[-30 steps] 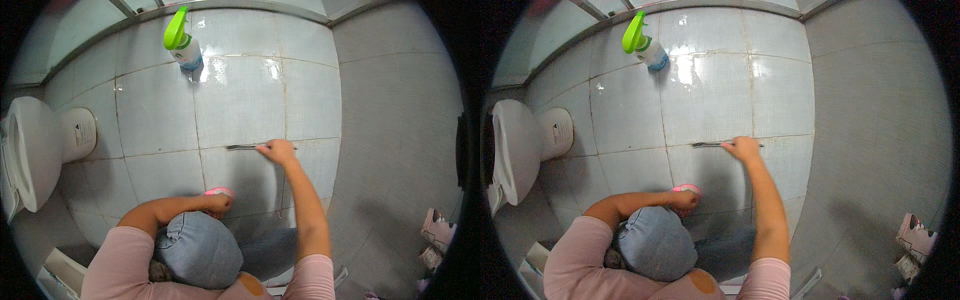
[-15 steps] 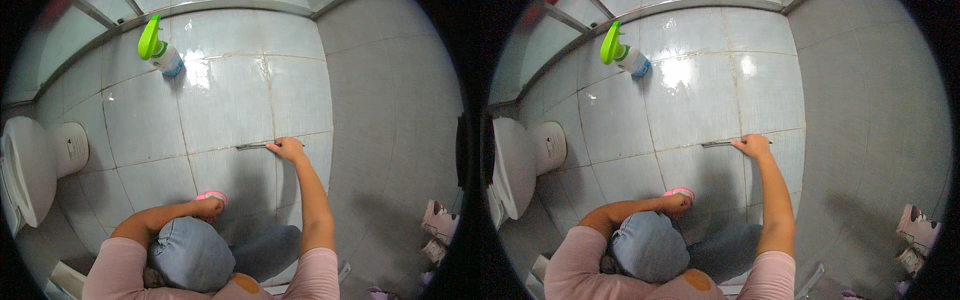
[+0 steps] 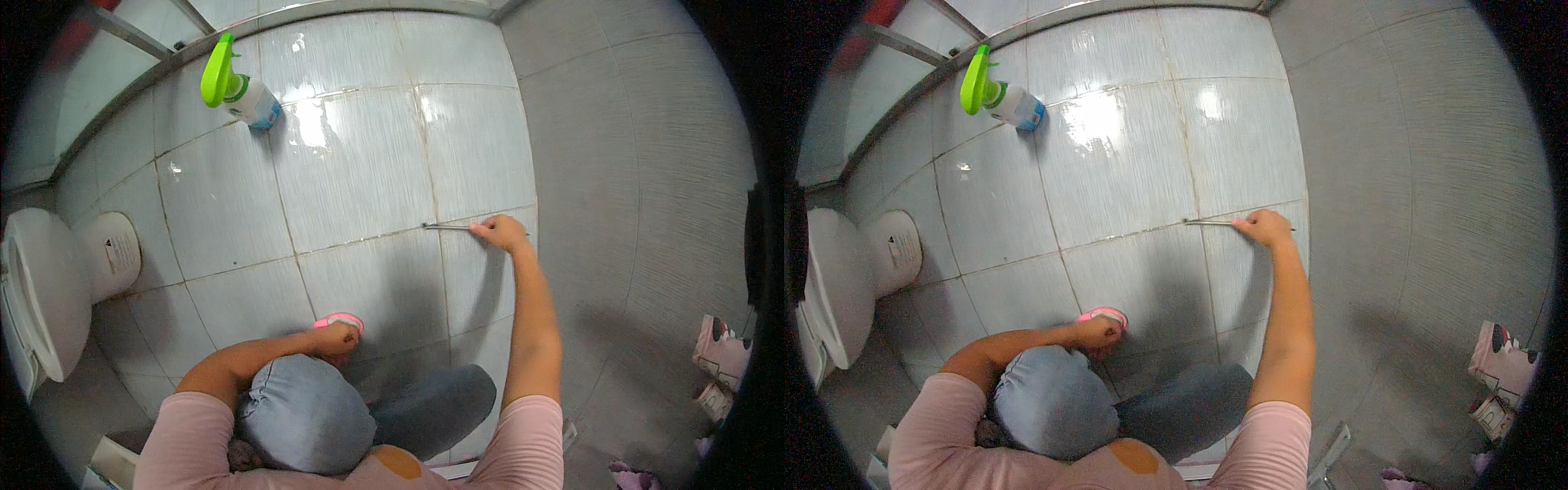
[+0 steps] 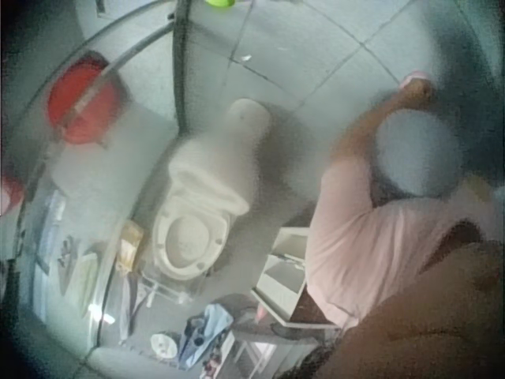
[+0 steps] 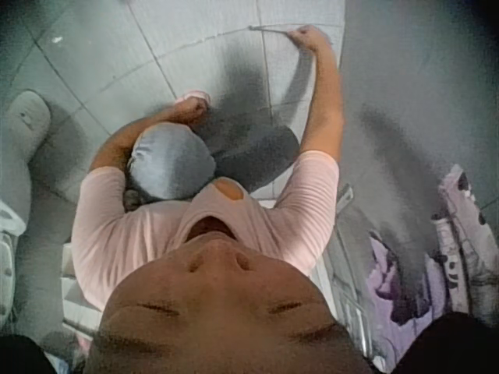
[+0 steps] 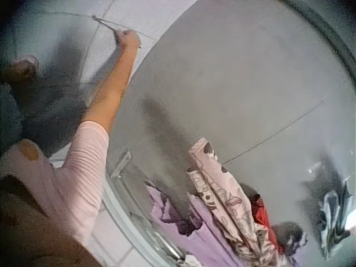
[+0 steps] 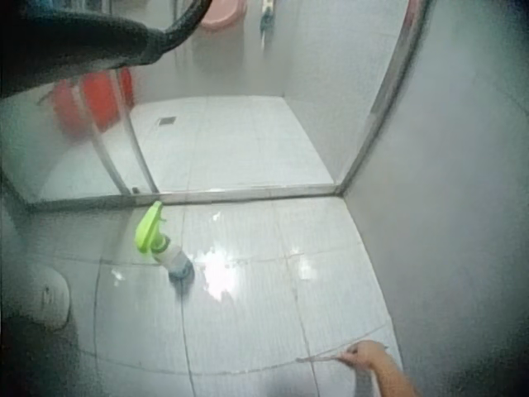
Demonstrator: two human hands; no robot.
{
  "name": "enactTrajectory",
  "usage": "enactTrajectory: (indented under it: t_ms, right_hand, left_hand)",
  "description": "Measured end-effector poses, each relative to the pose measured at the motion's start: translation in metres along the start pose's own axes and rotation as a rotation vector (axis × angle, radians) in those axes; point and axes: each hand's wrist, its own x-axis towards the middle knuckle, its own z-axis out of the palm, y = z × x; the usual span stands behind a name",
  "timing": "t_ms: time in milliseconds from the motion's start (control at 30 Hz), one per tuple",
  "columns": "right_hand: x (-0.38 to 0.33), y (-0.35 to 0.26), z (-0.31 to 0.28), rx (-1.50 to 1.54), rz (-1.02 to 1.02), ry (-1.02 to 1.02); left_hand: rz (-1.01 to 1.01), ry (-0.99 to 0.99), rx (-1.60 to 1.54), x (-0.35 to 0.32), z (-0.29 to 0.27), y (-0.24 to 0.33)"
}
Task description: The person is cleaning the grout lines on a tiled bathroom floor using a small metal scraper. They scrape along the grout lines between tiles and near the base of a shower door. At one point, they pick up a spray bottle and apply liquid to the floor before continuing to scrape.
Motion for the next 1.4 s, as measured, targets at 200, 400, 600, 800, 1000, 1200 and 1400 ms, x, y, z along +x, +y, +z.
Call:
enactTrajectory:
  t_ms: [200,400,600,800,1000,1200,1400]
  right_hand:
    - [-0.007,-0.037,0.008,-0.064,-0.151,0.09]
    - [-0.008,0.006,-0.009,0.009,0.01,0.031]
    - [-0.026,-0.091,0.089,0.488,-0.212,-0.069]
    - [-0.074,-0.244,0.218,1.245,-0.199,-0.329]
    - [-0.094,-0.31,0.25,1.018,-0.02,-0.103]
    - [-0.077,-0.324,0.224,0.925,-0.017,-0.008]
    - [-0.103,-0.308,0.22,1.356,0.113,-0.423]
  left_hand:
    - [0.031,-0.002,0.05,-0.008,-0.011,0.035]
    - [0.004,-0.004,-0.015,-0.005,-0.004,0.014]
    - [-0.055,-0.007,-0.081,-0.022,-0.018,0.028]
    - [0.047,0.278,-0.975,-0.041,-0.015,-0.018]
    - [-0.051,0.37,-0.959,-0.097,-0.022,-0.007]
    - [0.021,0.565,-1.024,-0.068,-0.025,-0.024]
    - [-0.09,0.475,-0.613,-0.069,-0.017,-0.044]
